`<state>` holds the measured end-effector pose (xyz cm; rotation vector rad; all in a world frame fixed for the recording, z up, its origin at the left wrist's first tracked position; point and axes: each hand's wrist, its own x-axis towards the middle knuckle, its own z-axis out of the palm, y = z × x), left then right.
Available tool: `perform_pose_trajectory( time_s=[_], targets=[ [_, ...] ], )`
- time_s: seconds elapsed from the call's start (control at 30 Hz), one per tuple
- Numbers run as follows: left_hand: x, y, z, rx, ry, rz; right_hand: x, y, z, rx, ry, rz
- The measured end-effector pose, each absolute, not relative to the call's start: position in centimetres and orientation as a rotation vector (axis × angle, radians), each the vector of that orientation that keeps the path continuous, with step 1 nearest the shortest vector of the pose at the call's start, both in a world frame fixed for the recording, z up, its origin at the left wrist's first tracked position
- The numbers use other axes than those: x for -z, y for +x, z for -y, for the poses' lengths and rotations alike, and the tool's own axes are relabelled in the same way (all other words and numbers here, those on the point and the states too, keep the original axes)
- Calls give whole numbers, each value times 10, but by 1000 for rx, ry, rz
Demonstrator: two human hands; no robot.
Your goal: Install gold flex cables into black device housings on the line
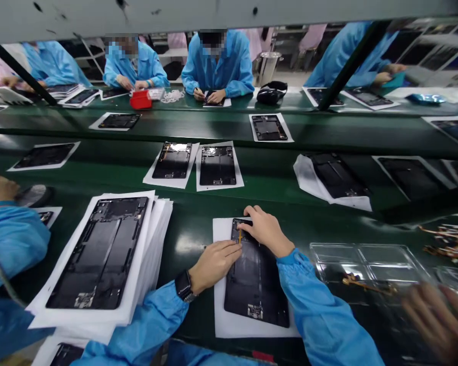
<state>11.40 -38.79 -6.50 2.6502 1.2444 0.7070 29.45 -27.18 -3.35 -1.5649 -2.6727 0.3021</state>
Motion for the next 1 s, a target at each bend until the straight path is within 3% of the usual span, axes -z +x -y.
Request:
perform_pose_trajectory(
  time_s=[0.8, 1.0],
  targets=[
    [53, 116, 389, -444, 2691, -1211, 33, 299, 271, -492, -1642, 2492],
    [41, 113, 387, -422, 2611, -1171, 8, 318, 287, -864, -1465, 2339]
  ],
)
